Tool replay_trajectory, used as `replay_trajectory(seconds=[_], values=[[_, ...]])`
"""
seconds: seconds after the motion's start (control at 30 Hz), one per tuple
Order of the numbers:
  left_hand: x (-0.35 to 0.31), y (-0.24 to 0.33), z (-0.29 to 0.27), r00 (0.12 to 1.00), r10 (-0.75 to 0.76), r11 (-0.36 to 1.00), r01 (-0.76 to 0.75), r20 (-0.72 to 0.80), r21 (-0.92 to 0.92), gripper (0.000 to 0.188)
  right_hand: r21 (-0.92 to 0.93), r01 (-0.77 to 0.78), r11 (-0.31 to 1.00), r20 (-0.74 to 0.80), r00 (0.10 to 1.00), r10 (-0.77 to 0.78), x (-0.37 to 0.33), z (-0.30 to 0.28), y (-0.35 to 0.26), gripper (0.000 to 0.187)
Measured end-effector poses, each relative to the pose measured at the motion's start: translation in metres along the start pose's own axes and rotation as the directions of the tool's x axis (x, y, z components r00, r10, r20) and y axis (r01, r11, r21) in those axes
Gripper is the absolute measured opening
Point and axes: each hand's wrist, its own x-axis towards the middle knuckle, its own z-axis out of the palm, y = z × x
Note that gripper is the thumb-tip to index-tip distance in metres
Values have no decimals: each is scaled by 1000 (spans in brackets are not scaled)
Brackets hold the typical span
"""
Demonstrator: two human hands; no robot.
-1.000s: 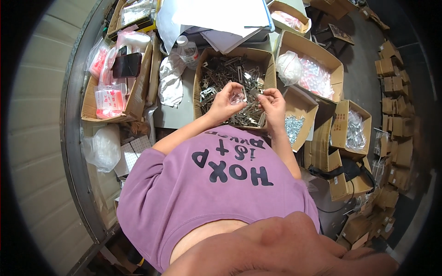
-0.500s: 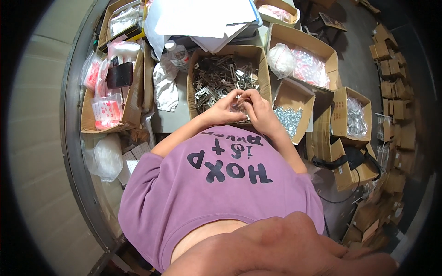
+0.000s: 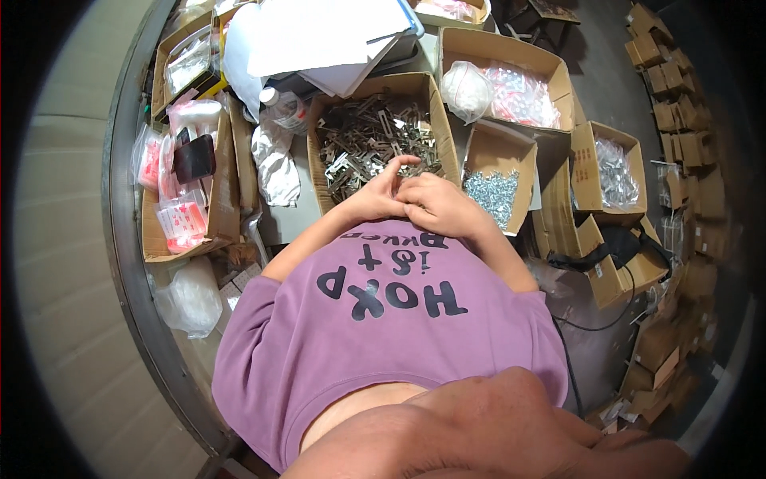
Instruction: The person sorts small metal components by hand, picking them from a large cardboard box and placing them into smaller containers or plastic bags.
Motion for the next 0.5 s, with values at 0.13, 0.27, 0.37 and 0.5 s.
replay_trajectory(seconds=[0.13, 0.27, 0.37, 0.5], values=[[1, -5, 2, 996, 77, 997, -75, -39, 29, 89, 43, -127, 991, 336, 936, 105, -1, -7, 3, 26], [5, -3, -1, 921, 372, 781, -244, -114, 575, 78, 24, -178, 984, 119, 978, 174, -10, -7, 1, 42], [7, -9, 0, 953, 247, 799, -97, -177, 594, 45, 22, -62, 998, -20, 998, 62, -13, -5, 8, 31], [3, -13, 1, 990, 51, 963, -13, -133, 268, 40, 406, -384, 830, -160, 864, 478, -29, -31, 43, 26]])
